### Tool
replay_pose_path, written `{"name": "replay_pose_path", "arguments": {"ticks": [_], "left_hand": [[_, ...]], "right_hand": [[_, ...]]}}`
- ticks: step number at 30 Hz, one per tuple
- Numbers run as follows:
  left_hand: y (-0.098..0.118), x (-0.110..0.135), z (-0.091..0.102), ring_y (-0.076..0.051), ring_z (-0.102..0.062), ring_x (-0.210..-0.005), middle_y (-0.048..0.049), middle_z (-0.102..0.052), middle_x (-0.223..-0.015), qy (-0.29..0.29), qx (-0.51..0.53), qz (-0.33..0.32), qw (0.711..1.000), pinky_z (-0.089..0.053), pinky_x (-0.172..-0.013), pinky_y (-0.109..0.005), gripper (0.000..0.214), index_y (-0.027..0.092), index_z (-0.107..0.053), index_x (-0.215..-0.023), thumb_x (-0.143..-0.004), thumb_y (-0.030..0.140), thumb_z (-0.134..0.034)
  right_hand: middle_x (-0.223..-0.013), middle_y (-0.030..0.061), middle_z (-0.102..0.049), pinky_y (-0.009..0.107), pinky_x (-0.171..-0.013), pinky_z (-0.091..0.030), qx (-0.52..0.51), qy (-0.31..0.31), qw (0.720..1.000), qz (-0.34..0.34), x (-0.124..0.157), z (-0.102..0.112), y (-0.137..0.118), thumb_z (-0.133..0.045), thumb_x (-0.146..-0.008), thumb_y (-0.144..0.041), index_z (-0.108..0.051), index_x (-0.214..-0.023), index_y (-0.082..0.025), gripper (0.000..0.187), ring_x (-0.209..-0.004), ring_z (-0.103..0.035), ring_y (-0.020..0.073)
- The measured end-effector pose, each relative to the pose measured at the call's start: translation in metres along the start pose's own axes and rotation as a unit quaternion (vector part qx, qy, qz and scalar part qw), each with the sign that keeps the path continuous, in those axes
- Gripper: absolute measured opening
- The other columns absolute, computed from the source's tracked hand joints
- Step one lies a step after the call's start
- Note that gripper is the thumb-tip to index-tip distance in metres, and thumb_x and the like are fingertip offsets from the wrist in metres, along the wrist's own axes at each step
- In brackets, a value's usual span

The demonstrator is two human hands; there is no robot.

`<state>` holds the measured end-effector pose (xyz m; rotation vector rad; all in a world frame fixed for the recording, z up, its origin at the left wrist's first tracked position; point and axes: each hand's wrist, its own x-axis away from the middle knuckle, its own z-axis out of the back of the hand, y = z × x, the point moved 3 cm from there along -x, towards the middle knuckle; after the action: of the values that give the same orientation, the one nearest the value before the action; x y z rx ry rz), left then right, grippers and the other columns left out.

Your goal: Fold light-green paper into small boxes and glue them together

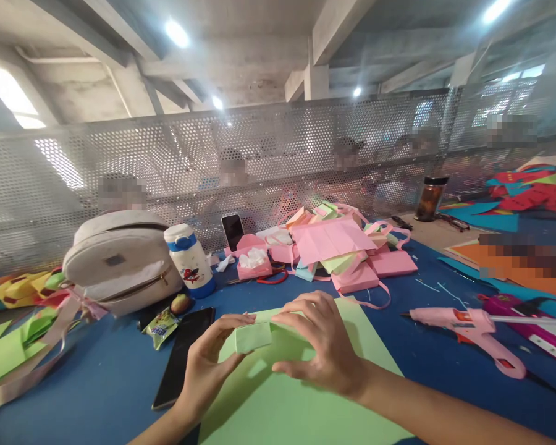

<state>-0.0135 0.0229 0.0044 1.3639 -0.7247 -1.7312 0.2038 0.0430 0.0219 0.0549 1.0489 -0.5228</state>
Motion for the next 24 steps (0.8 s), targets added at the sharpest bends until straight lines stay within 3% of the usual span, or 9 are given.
{"name": "replay_pose_path", "arguments": {"ticks": [6,9,13,18,24], "left_hand": [[0.002,0.003,0.003,-0.025,-0.068,-0.105,-0.0071,-0.073,-0.106,-0.012,-0.066,-0.063,0.996,-0.052,-0.099,-0.043,0.019,0.021,-0.067,-0.102,-0.083,0.015,-0.068],[0.006,0.002,0.003,-0.025,-0.069,-0.104,-0.0064,-0.074,-0.104,-0.02,-0.118,-0.124,0.985,-0.047,-0.106,-0.048,0.023,0.021,-0.066,-0.104,-0.083,0.011,-0.064],[0.01,0.003,0.002,-0.023,-0.07,-0.103,-0.0039,-0.075,-0.102,-0.037,-0.166,-0.182,0.968,-0.043,-0.109,-0.047,0.029,0.024,-0.064,-0.106,-0.081,0.008,-0.062],[0.011,0.006,0.002,-0.023,-0.068,-0.104,-0.0033,-0.073,-0.106,-0.051,-0.234,-0.193,0.952,-0.031,-0.115,-0.049,0.033,0.026,-0.062,-0.108,-0.079,0.012,-0.067],[0.008,0.008,0.004,-0.024,-0.068,-0.102,-0.006,-0.074,-0.107,-0.069,-0.279,-0.194,0.938,-0.028,-0.116,-0.05,0.021,0.025,-0.064,-0.104,-0.084,0.024,-0.065]], "right_hand": [[-0.101,0.0071,-0.069,0.043,-0.093,-0.038,0.068,0.028,0.997,0.032,-0.004,0.004,0.0,-0.06,-0.089,-0.061,-0.068,-0.108,-0.023,0.044,-0.099,-0.057,0.0257],[-0.101,0.0059,-0.069,0.044,-0.096,-0.037,0.085,0.033,0.994,0.058,-0.004,0.007,-0.002,-0.059,-0.09,-0.061,-0.07,-0.107,-0.025,0.041,-0.101,-0.056,0.0255],[-0.099,0.0061,-0.069,0.043,-0.096,-0.039,0.073,0.03,0.994,0.078,-0.004,0.007,-0.007,-0.057,-0.091,-0.061,-0.07,-0.108,-0.023,0.044,-0.101,-0.057,0.0247],[-0.098,0.0056,-0.07,0.043,-0.096,-0.039,0.055,0.018,0.995,0.083,-0.003,0.002,-0.011,-0.058,-0.092,-0.057,-0.069,-0.105,-0.021,0.04,-0.101,-0.057,0.024],[-0.097,0.0056,-0.07,0.044,-0.093,-0.042,0.042,0.011,0.996,0.074,-0.002,0.001,-0.01,-0.058,-0.094,-0.052,-0.069,-0.105,-0.023,0.033,-0.099,-0.059,0.0239]]}}
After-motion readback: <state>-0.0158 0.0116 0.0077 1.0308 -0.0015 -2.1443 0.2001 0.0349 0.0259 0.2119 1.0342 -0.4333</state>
